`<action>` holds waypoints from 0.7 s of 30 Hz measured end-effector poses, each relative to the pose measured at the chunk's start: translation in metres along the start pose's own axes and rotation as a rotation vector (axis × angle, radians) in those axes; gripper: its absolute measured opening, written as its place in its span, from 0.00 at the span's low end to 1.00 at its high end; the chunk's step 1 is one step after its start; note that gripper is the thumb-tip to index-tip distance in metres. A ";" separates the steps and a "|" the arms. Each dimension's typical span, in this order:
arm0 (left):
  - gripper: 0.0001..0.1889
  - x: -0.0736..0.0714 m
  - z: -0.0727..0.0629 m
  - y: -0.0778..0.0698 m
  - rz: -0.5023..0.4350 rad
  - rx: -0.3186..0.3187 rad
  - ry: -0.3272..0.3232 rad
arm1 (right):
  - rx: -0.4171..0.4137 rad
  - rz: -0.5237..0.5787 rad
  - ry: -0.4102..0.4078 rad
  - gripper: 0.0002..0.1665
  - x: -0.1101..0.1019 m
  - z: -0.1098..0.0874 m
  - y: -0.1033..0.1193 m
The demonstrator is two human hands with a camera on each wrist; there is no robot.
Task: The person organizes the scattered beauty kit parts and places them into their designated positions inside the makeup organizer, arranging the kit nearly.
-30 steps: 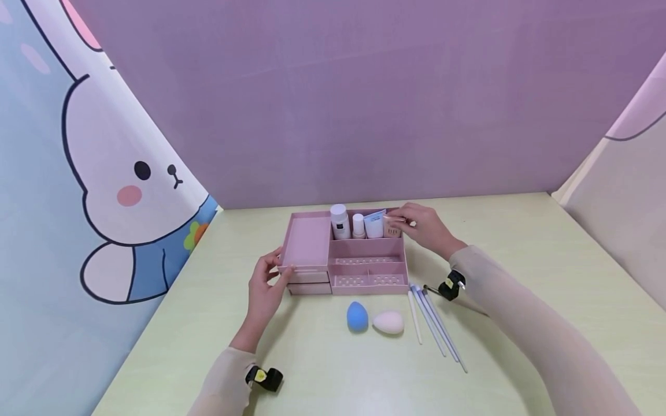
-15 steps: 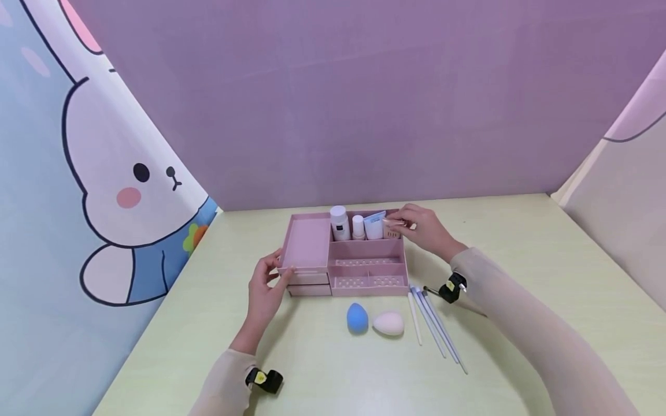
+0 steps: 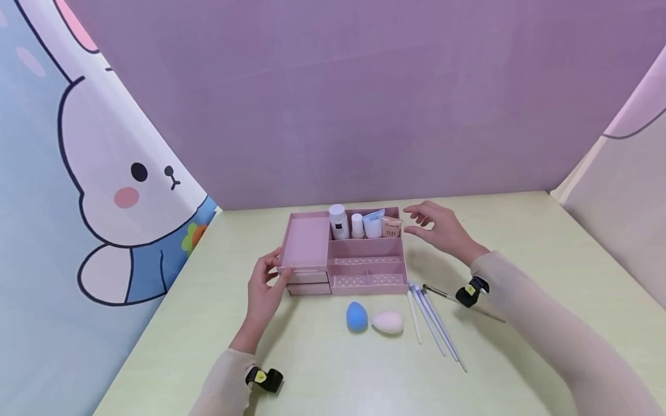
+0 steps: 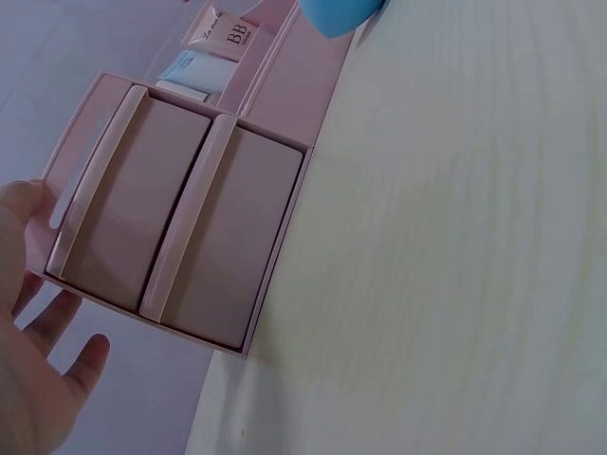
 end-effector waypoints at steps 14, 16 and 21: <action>0.11 0.001 -0.003 -0.001 -0.002 -0.014 0.000 | 0.186 -0.056 0.285 0.31 -0.011 -0.038 -0.020; 0.11 0.001 -0.003 -0.001 -0.007 -0.014 0.000 | 0.202 -0.050 0.349 0.31 -0.011 -0.045 -0.024; 0.11 0.000 -0.001 -0.004 -0.005 0.000 -0.007 | 0.235 -0.010 0.524 0.33 -0.012 -0.059 -0.032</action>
Point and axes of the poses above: each hand's wrist, its own z-axis towards the middle knuckle, its own x-axis out of the palm, y = z × x, the point moved 5 cm from there along z, towards the middle knuckle, and after that the axes turned 11 degrees about x, right-handed, at the moved point
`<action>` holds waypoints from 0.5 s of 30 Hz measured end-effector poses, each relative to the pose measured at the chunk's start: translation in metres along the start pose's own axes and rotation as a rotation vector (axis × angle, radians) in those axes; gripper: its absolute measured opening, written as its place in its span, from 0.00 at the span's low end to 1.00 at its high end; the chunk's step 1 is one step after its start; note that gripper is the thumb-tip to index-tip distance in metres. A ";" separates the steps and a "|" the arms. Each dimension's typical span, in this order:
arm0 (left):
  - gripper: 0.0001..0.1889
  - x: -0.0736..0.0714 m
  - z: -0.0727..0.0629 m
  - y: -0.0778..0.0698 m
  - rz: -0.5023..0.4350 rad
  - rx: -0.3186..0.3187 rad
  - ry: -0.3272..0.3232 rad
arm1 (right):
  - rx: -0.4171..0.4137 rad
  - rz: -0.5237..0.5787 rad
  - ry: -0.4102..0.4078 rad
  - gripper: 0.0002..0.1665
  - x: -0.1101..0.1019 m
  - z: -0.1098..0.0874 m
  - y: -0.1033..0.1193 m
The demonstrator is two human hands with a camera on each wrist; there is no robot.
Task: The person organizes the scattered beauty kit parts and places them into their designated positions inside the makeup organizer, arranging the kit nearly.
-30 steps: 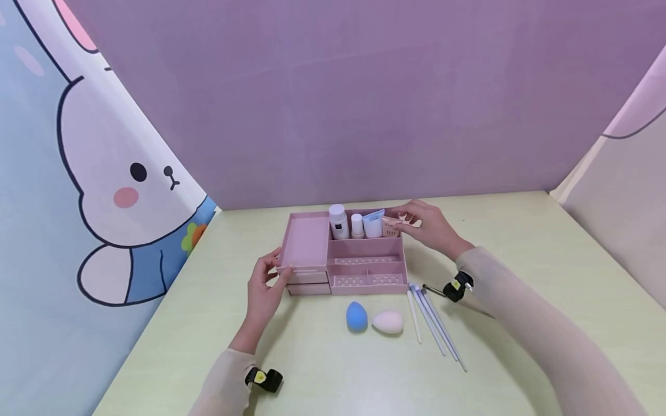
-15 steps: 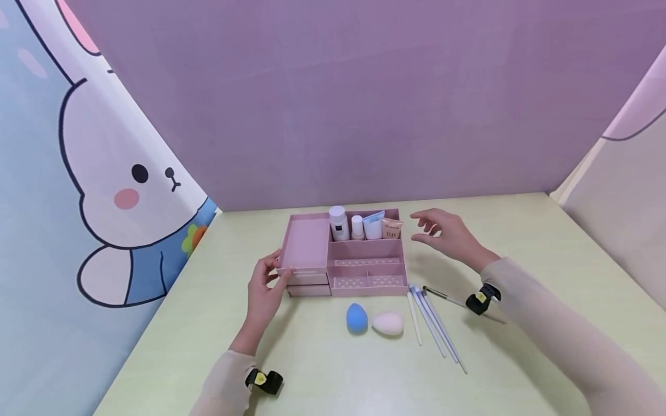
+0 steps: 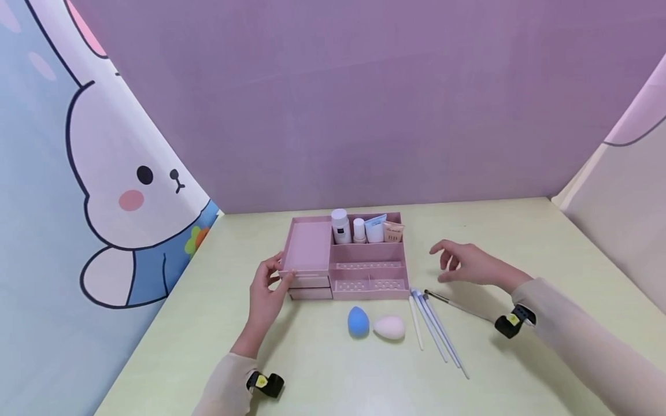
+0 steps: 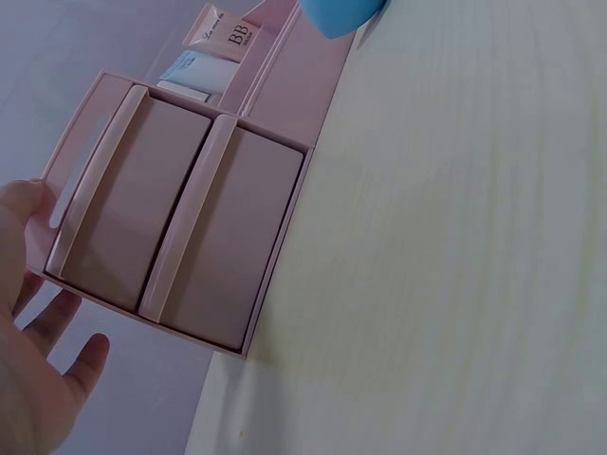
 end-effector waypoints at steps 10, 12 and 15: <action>0.11 -0.002 0.000 -0.001 0.004 0.001 0.002 | 0.100 0.149 0.260 0.31 0.019 -0.021 -0.014; 0.11 -0.002 0.000 -0.001 0.002 -0.001 0.003 | 0.140 0.166 0.283 0.31 0.024 -0.025 -0.015; 0.11 -0.002 0.000 0.000 0.007 0.005 0.003 | 0.182 0.171 0.301 0.30 0.028 -0.028 -0.015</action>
Point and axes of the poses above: each hand's wrist, its own z-axis towards the middle knuckle, its own x-axis out of the palm, y = z × x, the point moved 5 cm from there along z, towards the middle knuckle, and after that the axes turned 11 degrees about x, right-handed, at the moved point
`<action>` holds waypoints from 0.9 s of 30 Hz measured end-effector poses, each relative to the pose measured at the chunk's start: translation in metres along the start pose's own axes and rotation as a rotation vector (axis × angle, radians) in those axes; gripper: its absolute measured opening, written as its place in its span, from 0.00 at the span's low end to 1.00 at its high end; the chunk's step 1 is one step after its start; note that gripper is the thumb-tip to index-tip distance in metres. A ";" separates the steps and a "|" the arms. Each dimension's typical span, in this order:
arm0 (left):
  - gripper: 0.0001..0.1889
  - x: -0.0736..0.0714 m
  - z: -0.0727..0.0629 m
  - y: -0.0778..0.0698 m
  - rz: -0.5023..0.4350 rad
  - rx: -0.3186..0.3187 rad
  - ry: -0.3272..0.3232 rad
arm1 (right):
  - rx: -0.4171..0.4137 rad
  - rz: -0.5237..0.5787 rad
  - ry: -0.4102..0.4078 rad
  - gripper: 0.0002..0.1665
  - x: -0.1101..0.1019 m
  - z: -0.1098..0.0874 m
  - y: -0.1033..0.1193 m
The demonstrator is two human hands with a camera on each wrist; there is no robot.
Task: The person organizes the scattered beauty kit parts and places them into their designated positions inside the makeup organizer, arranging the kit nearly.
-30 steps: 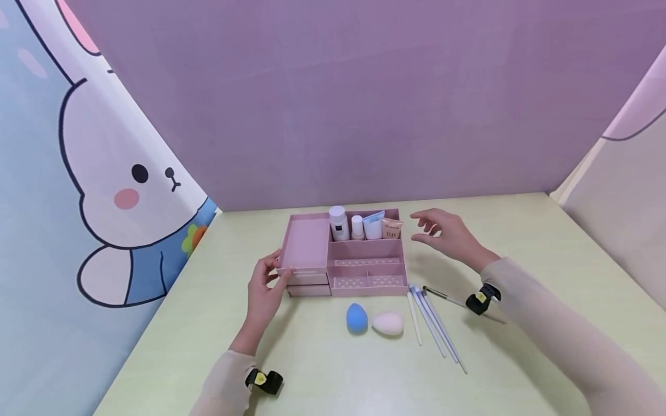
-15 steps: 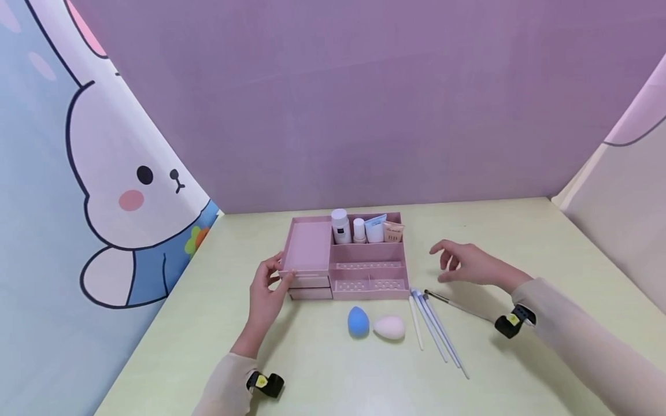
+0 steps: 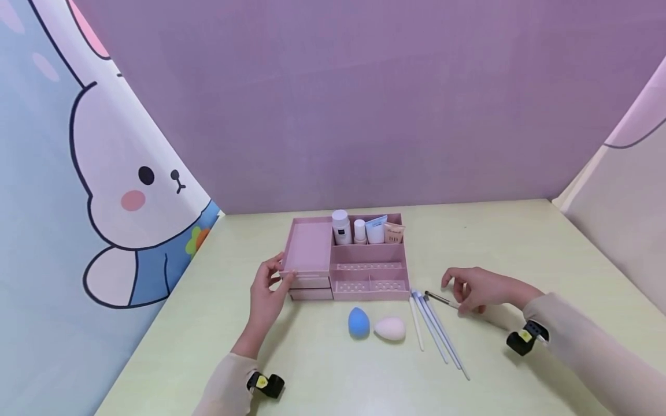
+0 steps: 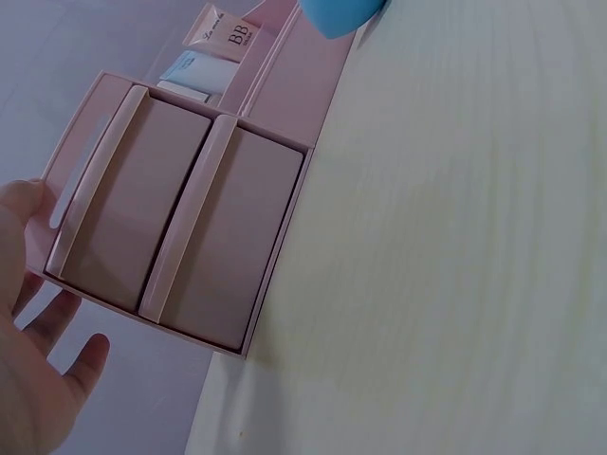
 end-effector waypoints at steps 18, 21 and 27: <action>0.11 0.001 0.001 0.000 0.004 0.021 -0.003 | 0.070 -0.128 -0.019 0.28 0.008 -0.002 0.003; 0.11 0.001 0.001 0.000 0.003 0.022 -0.005 | 0.069 -0.145 -0.024 0.28 0.009 -0.003 0.004; 0.12 0.000 0.001 0.000 0.004 0.014 0.000 | 0.072 -0.164 -0.024 0.29 0.007 -0.003 0.004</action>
Point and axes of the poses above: each hand's wrist, its own z-axis towards the middle knuckle, its own x-axis out of the palm, y = z × x, the point moved 5 cm from there along z, towards the middle knuckle, and after that the axes turned 11 degrees about x, right-handed, at the moved point
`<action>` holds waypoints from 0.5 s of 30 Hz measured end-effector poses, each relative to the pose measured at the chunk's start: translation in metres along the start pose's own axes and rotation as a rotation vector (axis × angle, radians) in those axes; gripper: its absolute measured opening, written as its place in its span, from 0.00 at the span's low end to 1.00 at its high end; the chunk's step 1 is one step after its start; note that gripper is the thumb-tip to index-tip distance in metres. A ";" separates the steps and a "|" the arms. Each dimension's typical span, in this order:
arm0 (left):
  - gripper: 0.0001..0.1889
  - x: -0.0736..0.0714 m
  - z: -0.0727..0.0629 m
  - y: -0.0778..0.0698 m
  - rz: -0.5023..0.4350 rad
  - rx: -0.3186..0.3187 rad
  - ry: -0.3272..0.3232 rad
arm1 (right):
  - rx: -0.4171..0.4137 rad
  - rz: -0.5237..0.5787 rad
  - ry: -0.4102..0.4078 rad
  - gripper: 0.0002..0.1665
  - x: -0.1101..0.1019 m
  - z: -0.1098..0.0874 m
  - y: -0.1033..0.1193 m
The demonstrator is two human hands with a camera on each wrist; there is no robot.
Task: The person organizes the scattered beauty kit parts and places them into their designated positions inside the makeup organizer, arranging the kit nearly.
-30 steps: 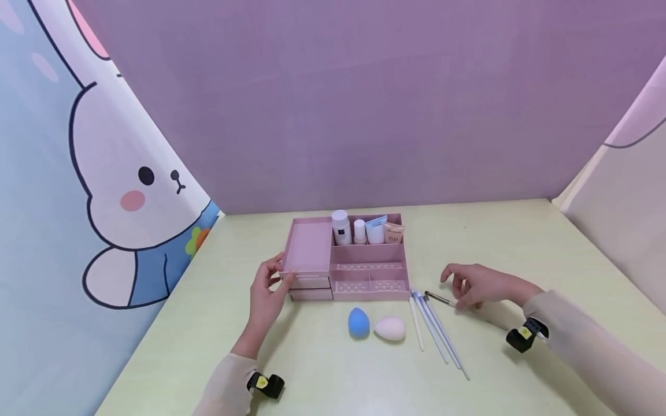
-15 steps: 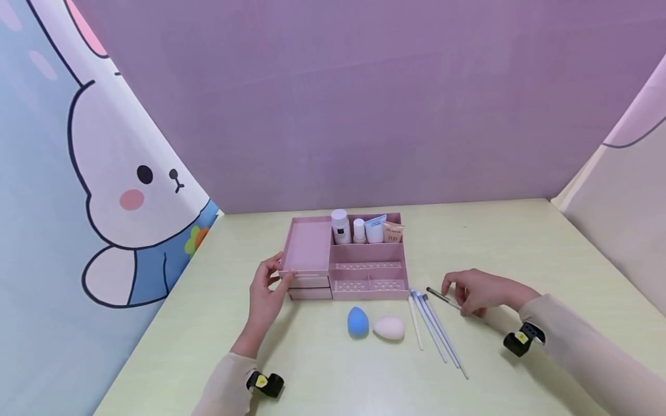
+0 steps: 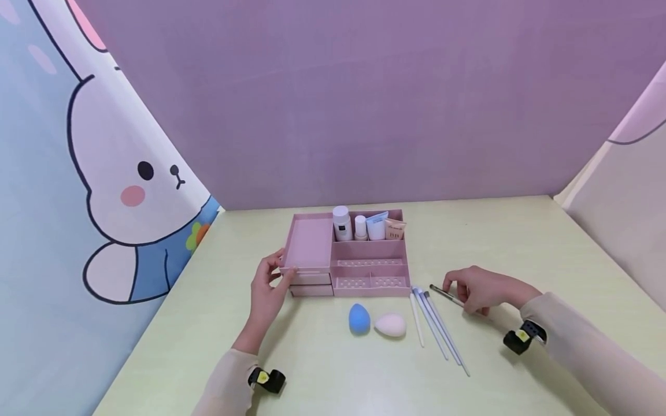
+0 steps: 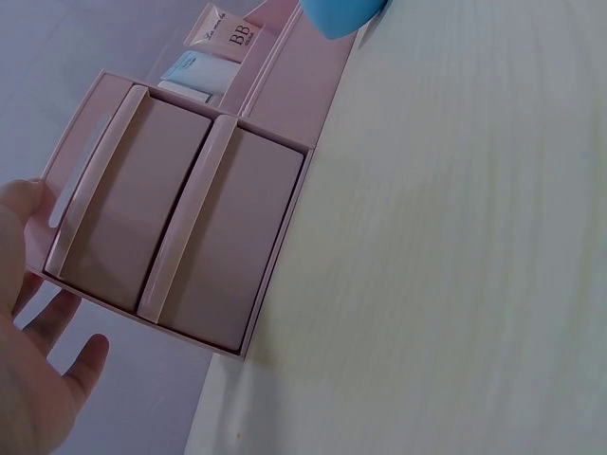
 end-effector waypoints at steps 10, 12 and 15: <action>0.11 -0.001 -0.001 0.001 -0.004 -0.015 -0.007 | -0.034 0.022 -0.060 0.29 -0.014 -0.003 0.007; 0.11 -0.001 -0.001 0.002 -0.005 -0.016 -0.008 | -0.064 0.027 -0.076 0.29 -0.018 -0.005 0.010; 0.11 0.000 -0.001 0.003 -0.006 -0.012 -0.011 | -0.105 0.035 -0.094 0.29 -0.024 -0.008 0.016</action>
Point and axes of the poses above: each hand's wrist, its own z-axis towards the middle knuckle, its own x-axis out of the palm, y = z × x, the point moved 5 cm from there along z, towards the middle knuckle, and after that the axes turned 11 degrees about x, right-handed, at the moved point
